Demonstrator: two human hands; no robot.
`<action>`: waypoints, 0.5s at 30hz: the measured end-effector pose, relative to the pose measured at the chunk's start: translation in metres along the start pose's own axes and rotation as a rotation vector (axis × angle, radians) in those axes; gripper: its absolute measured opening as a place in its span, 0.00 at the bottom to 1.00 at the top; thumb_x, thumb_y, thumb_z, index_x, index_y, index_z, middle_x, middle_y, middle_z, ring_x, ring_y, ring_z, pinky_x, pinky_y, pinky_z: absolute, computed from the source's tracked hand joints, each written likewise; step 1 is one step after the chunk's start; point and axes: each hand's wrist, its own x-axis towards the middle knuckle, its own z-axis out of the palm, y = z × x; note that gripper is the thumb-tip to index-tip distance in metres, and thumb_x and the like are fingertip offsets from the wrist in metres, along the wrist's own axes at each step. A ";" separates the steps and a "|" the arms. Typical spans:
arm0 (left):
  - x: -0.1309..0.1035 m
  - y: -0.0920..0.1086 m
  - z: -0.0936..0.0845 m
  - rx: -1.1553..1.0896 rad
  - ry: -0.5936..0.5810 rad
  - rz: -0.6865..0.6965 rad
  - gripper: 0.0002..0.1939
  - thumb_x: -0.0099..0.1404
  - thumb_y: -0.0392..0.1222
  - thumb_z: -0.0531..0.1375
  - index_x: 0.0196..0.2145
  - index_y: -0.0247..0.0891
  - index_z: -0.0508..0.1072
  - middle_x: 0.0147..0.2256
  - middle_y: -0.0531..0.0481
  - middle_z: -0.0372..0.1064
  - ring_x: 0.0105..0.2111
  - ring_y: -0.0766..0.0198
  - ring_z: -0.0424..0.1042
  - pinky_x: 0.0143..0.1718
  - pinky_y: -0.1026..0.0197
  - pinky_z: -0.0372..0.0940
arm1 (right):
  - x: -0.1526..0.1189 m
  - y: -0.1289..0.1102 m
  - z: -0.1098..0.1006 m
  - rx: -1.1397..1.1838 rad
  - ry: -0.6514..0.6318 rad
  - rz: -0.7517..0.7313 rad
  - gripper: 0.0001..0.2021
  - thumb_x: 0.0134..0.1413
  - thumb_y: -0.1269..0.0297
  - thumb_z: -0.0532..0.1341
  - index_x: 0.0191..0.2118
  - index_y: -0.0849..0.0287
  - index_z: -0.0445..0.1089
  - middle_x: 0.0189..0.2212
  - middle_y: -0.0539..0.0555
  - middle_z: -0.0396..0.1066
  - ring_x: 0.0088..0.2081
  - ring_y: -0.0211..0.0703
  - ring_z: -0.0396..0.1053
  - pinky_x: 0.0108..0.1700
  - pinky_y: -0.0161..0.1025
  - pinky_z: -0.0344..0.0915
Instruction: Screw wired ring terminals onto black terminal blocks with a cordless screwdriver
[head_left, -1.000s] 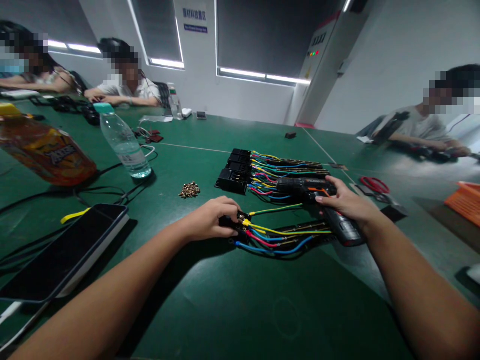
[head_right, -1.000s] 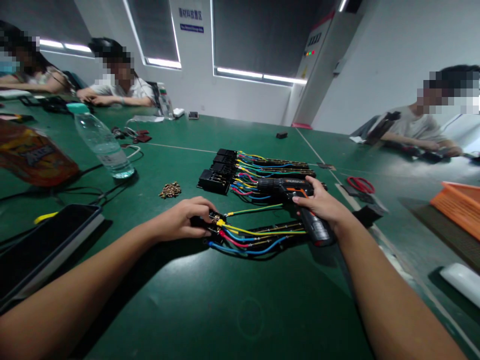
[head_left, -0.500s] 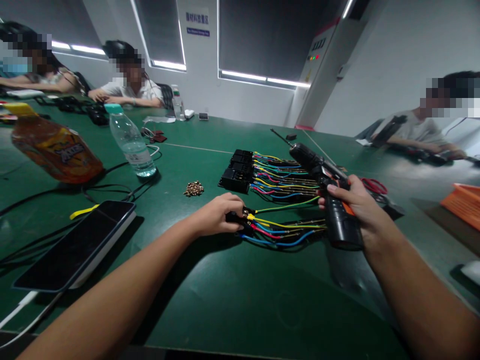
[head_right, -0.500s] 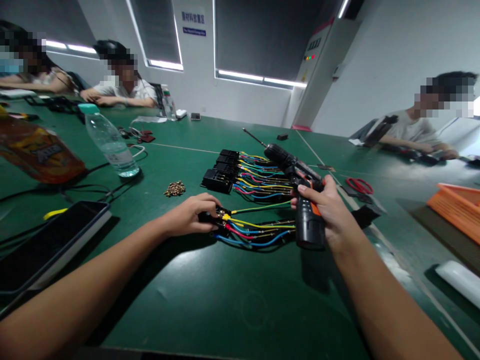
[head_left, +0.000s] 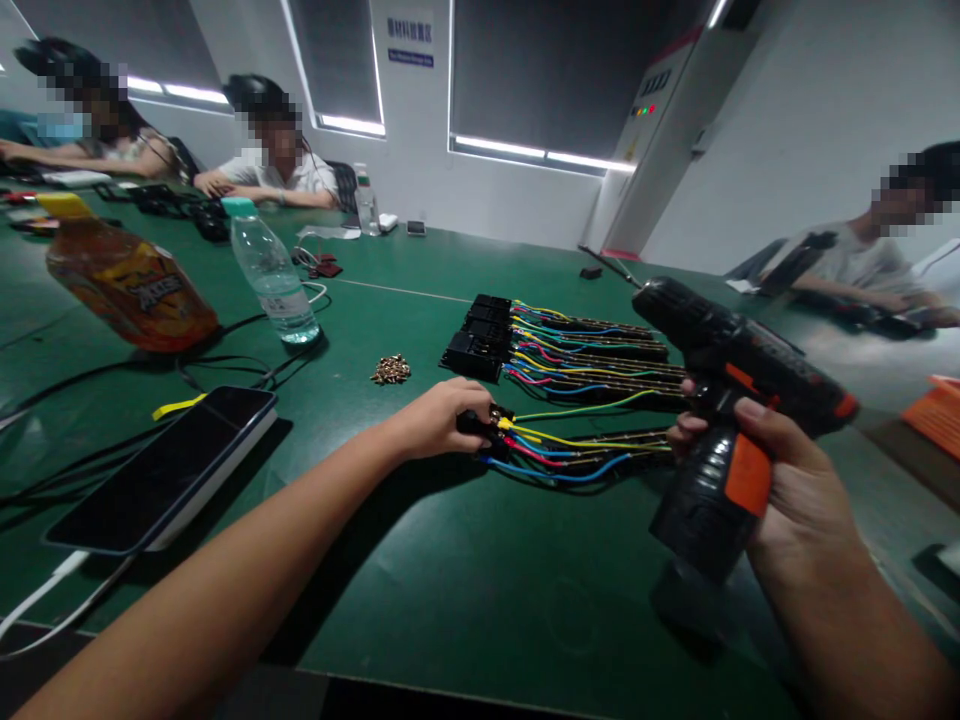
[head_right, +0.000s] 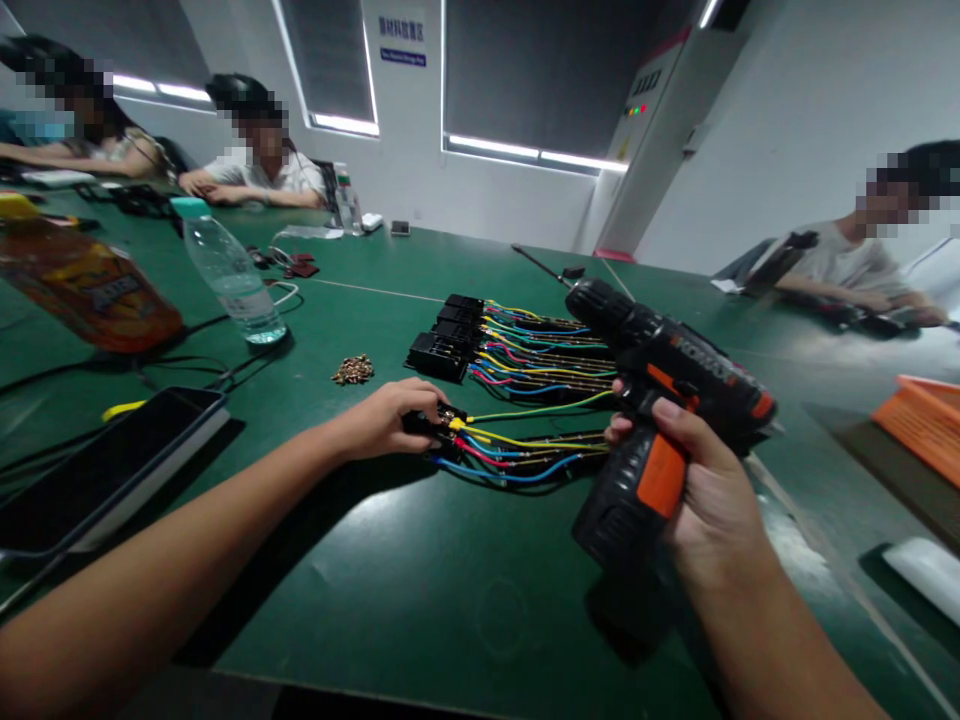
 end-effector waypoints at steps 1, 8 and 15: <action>0.002 0.000 0.000 0.000 -0.005 0.001 0.09 0.57 0.38 0.68 0.34 0.36 0.72 0.42 0.47 0.73 0.42 0.59 0.71 0.45 0.57 0.65 | -0.003 -0.001 0.002 0.057 -0.010 0.050 0.27 0.35 0.71 0.72 0.48 0.65 0.73 0.35 0.55 0.78 0.23 0.37 0.73 0.27 0.34 0.77; 0.020 -0.004 0.000 0.012 -0.062 0.025 0.09 0.56 0.37 0.69 0.33 0.36 0.72 0.42 0.47 0.74 0.41 0.60 0.72 0.44 0.58 0.65 | -0.026 -0.011 0.008 0.331 -0.098 0.148 0.37 0.47 0.68 0.69 0.64 0.67 0.60 0.45 0.58 0.77 0.25 0.32 0.70 0.27 0.33 0.75; 0.019 -0.004 0.002 0.036 -0.032 0.040 0.08 0.58 0.38 0.68 0.33 0.36 0.72 0.42 0.46 0.73 0.41 0.60 0.72 0.43 0.58 0.66 | -0.035 -0.006 0.004 0.326 -0.072 0.294 0.32 0.46 0.64 0.69 0.58 0.65 0.66 0.38 0.54 0.75 0.27 0.32 0.69 0.31 0.31 0.75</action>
